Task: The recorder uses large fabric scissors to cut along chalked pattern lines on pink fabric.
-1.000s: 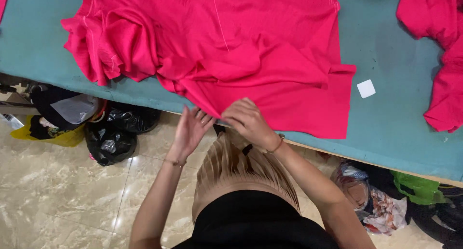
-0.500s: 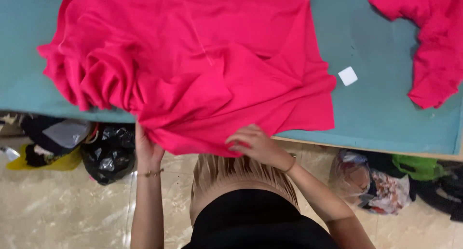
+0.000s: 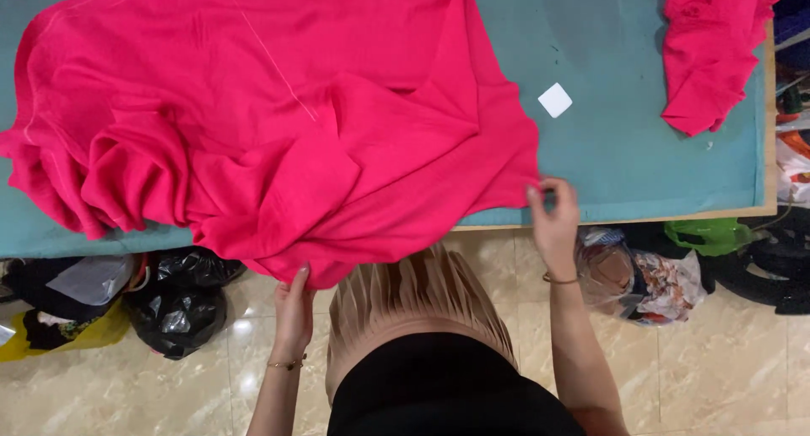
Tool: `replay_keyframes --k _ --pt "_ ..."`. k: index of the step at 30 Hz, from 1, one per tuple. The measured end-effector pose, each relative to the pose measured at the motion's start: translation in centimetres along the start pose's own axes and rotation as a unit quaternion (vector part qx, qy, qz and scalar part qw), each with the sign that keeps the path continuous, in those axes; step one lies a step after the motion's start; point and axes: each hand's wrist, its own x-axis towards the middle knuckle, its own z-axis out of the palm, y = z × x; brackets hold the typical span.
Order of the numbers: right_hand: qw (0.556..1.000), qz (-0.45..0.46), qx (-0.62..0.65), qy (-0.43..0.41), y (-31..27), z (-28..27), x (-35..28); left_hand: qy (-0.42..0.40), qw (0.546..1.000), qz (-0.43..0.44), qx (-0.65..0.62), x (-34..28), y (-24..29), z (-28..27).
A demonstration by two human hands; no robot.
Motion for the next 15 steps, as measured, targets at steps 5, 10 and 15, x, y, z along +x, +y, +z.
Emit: replay_keyframes --k 5,10,15 --pt "0.838 0.231 0.495 0.004 0.4 -4.0 -1.1 -0.044 0.992 -0.075 -0.096 -1.8 2.8 -1.0" --pt "0.793 0.23 0.563 0.043 0.9 -5.3 -2.8 -0.069 0.983 -0.157 -0.062 -3.0 5.3 -2.6" --pt "0.926 0.184 0.324 0.052 2.8 -3.2 -3.6 -0.067 0.971 -0.227 0.037 -0.2 1.9 -7.8"
